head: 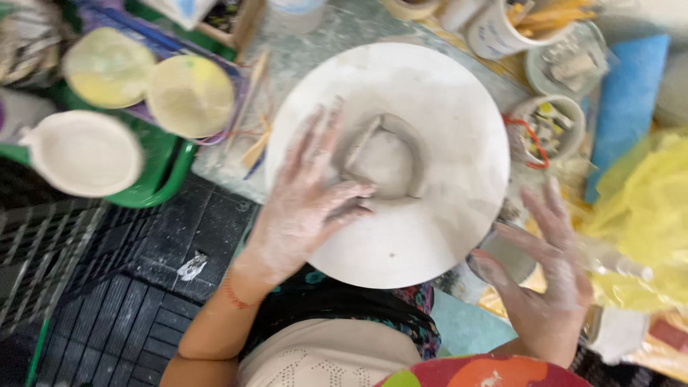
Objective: The person shapes clay on a white plate by hand and with a thin tool, rolling coils of clay and attaching them to a central base.
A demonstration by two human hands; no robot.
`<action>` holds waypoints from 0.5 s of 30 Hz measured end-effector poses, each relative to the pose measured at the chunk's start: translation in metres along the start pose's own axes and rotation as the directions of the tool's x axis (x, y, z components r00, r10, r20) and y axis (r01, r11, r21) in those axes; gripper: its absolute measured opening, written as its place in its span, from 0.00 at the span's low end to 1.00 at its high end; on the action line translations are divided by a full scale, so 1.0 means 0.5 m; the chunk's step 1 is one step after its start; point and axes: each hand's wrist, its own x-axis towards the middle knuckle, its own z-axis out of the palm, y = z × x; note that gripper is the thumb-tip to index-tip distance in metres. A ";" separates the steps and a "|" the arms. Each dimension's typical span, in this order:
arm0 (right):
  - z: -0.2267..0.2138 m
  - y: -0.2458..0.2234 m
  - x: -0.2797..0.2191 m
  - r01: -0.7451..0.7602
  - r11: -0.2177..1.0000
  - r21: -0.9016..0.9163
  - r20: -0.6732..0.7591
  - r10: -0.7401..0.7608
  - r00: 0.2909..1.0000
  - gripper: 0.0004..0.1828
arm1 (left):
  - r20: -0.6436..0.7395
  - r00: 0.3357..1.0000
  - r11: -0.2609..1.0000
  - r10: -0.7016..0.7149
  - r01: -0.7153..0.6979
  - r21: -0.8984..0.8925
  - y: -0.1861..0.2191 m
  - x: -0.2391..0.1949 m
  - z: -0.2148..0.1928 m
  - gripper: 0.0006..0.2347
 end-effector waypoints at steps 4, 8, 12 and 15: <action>-0.041 0.054 -0.076 -0.128 0.988 0.089 -0.171 0.142 0.975 0.19 | 0.142 0.990 0.999 0.000 -0.006 0.048 -0.010 0.024 -0.009 0.09; -0.040 0.095 -0.140 -0.199 0.978 0.061 -0.277 0.209 0.938 0.13 | 0.202 0.979 0.997 0.035 -0.049 0.067 -0.003 0.030 -0.019 0.07; -0.035 0.105 -0.198 -0.522 0.852 -0.019 -0.318 0.490 0.811 0.12 | 0.185 0.981 0.991 0.064 -0.085 0.108 0.003 0.023 -0.007 0.07; -0.040 0.104 -0.222 -0.643 0.764 -0.048 -0.240 0.616 0.750 0.11 | 0.118 0.992 0.994 0.051 -0.062 0.095 0.011 0.016 0.008 0.09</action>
